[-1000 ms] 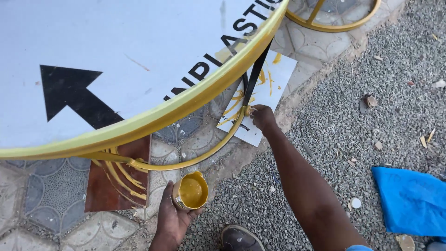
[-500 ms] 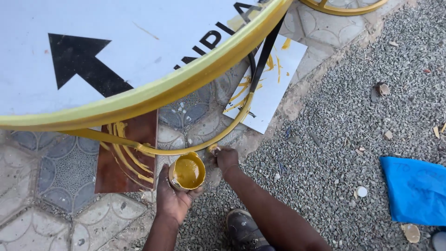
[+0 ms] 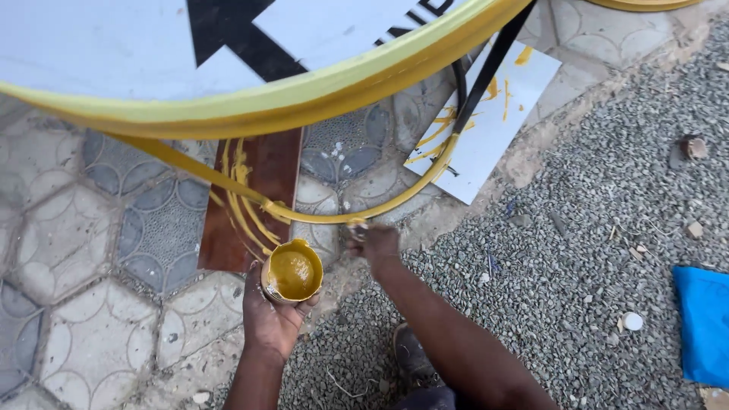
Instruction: The person paints the legs and frame of a round metal table with yellow paint using a brush. They repeatedly dip the brush into a small container held in the other hand to apply the paint to the table's structure.
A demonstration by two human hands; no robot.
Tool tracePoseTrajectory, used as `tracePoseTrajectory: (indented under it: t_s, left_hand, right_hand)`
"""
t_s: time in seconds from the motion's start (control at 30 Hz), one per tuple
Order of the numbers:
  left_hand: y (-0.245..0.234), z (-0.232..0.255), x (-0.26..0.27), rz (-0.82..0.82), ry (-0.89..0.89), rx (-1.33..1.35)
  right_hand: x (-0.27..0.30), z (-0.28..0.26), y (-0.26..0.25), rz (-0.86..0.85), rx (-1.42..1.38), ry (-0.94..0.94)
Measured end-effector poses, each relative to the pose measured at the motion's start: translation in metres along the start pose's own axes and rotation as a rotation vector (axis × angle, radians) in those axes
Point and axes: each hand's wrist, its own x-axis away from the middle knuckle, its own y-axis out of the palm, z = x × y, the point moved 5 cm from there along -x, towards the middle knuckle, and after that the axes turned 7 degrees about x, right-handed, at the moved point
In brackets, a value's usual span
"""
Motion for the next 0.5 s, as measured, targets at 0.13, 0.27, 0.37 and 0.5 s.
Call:
tracePoseTrajectory:
  t_s: [0.13, 0.27, 0.37, 0.5]
  left_hand:
    - [-0.012, 0.004, 0.010, 0.026, 0.008, -0.017]
    - [-0.022, 0.016, 0.025, 0.135, -0.004, 0.010]
    - [-0.040, 0.016, 0.016, 0.113, 0.005, 0.051]
    - [-0.051, 0.019, 0.019, 0.092, 0.010, 0.076]
  right_hand:
    - [0.019, -0.026, 0.031, -0.004, -0.742, -0.022]
    - [0.007, 0.000, 0.024, 0.139, -0.784, -0.132]
    - [-0.023, 0.028, 0.002, 0.334, -0.606, -0.094]
    - [-0.026, 0.038, -0.018, 0.325, -0.851, -0.063]
